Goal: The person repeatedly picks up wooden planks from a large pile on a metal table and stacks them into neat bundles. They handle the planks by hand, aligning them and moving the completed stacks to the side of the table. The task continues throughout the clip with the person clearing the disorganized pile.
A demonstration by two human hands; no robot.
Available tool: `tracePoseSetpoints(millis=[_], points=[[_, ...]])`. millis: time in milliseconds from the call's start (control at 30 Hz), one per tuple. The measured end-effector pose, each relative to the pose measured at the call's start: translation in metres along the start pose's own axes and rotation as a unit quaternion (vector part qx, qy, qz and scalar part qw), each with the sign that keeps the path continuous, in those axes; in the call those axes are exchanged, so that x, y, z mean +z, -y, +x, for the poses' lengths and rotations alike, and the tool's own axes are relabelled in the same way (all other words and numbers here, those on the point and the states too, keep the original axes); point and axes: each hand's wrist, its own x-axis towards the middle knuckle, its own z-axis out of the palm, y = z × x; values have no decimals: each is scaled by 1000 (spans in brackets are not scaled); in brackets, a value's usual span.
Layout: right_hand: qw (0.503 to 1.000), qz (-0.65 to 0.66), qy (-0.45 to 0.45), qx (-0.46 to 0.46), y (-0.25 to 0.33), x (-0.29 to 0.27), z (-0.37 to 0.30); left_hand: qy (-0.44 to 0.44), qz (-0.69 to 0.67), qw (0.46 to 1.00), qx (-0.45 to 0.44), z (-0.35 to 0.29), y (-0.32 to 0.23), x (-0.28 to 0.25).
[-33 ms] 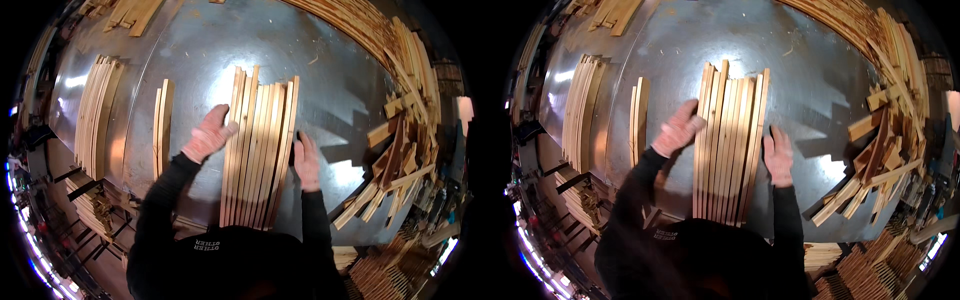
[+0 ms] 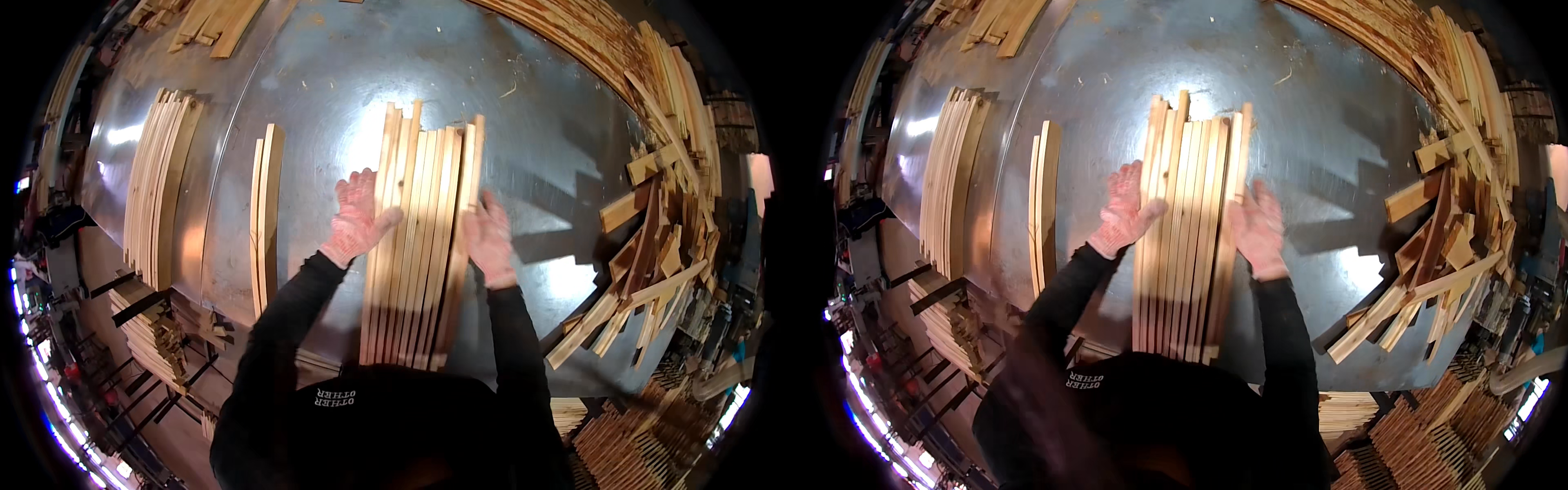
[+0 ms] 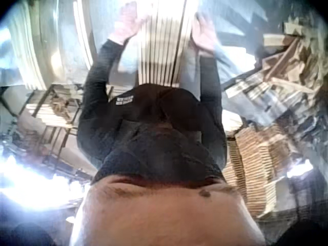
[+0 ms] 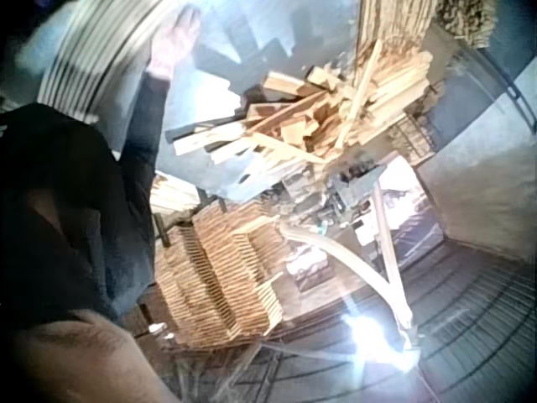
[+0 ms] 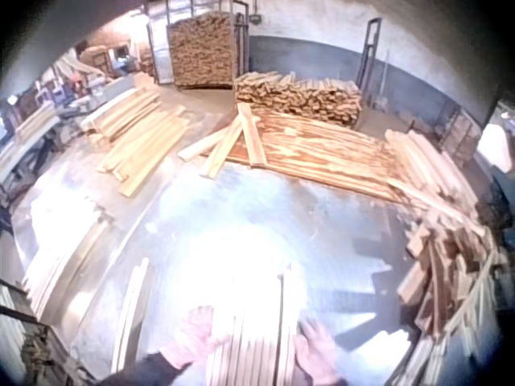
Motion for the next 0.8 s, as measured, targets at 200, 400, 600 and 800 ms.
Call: tracePoseSetpoints(millis=[200,400,600,800], points=[[831,536,57,136,62,-9,11,3,-579,809,-106,27,-53,-62],[927,-103,-328,-151,76,-150,128,-142,-606,756,205,106,-111,-252],[456,875,138,-80,123,-230,88,-33,-794,607,-31,83,-132,-266],[768,605,201,58,40,-67,-32,0,-663,717,-216,-23,-90,-53]])
